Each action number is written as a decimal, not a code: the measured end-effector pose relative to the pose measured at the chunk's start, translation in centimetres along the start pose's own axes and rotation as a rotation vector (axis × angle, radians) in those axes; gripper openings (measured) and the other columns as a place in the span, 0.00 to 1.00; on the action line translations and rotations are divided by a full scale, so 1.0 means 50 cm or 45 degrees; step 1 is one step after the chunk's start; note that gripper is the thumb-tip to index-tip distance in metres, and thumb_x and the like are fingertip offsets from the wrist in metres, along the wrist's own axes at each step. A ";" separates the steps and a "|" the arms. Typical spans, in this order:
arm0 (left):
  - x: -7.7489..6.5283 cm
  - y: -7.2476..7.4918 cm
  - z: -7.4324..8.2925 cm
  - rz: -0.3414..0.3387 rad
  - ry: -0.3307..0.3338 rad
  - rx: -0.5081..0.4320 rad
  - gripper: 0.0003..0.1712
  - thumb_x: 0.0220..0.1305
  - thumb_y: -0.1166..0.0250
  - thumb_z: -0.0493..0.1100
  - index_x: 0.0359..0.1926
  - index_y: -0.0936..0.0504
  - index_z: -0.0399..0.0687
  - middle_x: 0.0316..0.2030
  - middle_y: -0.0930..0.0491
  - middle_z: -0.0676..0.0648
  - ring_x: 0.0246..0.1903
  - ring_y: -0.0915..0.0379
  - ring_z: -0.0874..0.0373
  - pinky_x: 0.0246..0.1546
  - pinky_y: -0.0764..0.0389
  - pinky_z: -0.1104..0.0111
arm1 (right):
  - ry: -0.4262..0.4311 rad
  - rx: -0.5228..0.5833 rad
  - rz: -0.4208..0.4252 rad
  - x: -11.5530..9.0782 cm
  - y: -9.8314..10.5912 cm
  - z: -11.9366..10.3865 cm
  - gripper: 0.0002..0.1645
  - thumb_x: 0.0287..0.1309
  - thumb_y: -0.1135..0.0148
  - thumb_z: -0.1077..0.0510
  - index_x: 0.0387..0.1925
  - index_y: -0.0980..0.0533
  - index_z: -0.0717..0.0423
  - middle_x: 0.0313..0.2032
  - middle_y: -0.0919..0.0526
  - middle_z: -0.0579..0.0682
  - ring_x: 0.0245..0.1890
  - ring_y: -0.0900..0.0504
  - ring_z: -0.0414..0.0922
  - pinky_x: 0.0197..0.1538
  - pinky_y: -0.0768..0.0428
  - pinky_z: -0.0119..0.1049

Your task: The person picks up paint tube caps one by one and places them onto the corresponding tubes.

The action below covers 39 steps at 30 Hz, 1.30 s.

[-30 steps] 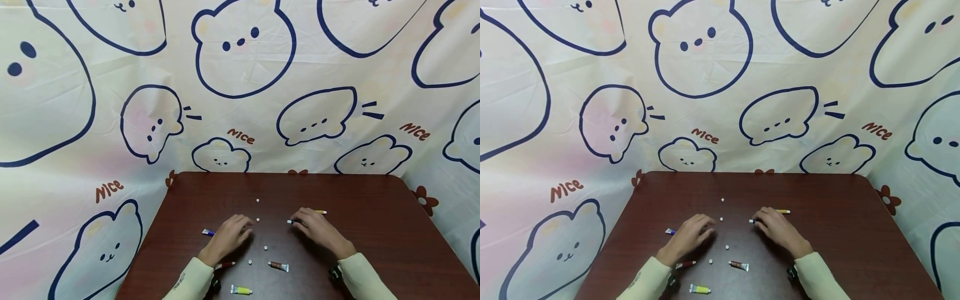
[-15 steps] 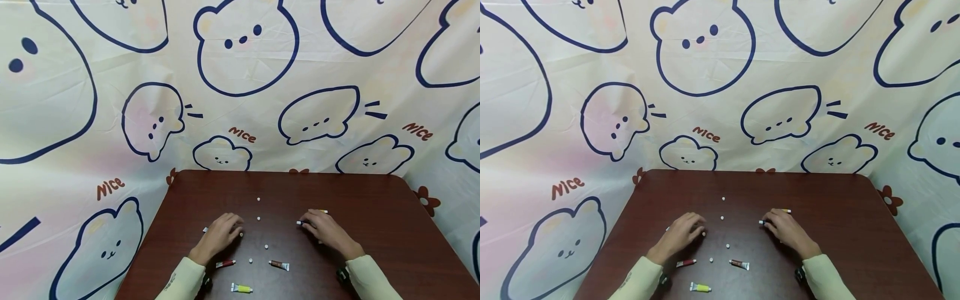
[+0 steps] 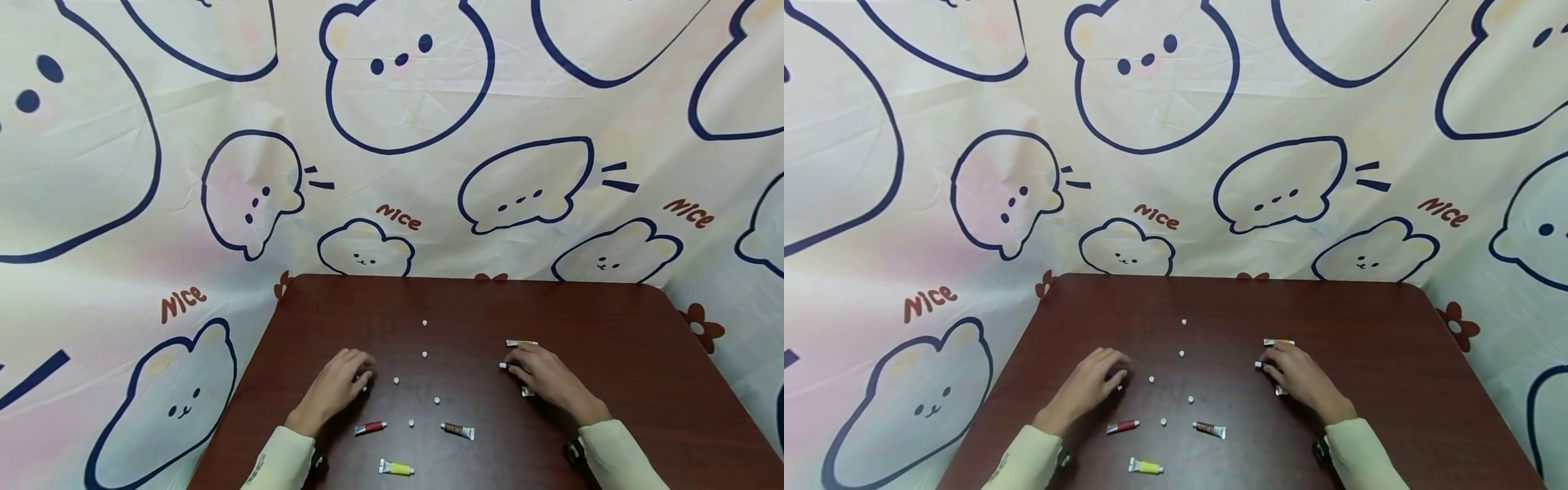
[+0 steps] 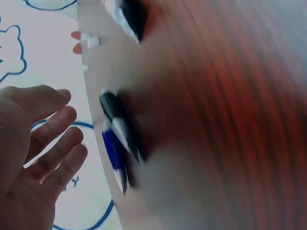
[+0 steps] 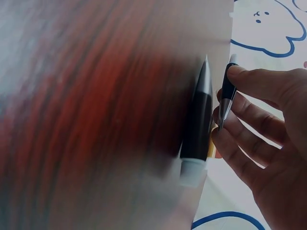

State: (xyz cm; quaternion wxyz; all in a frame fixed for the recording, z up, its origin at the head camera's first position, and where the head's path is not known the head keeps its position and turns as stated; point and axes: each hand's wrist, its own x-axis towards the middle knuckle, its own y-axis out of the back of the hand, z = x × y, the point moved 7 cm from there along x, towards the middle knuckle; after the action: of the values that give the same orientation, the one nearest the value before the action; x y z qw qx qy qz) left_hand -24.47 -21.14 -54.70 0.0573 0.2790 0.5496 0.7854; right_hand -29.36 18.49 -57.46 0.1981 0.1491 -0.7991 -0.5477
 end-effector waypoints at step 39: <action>-0.042 0.005 -0.066 -0.163 0.067 0.045 0.14 0.66 0.21 0.37 0.52 0.10 0.46 0.48 0.13 0.49 0.49 0.20 0.53 0.51 0.14 0.60 | -0.005 -0.050 0.093 -0.010 0.010 0.000 0.12 0.65 0.21 0.58 0.49 0.13 0.52 0.49 0.15 0.50 0.49 0.15 0.49 0.51 0.14 0.52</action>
State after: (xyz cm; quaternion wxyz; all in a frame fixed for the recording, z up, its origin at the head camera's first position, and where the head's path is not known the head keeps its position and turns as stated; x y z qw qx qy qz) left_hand -24.30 -24.80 -56.07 0.0881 0.2233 0.5816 0.7773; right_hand -28.90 18.90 -57.06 0.2192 0.1146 -0.7936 -0.5559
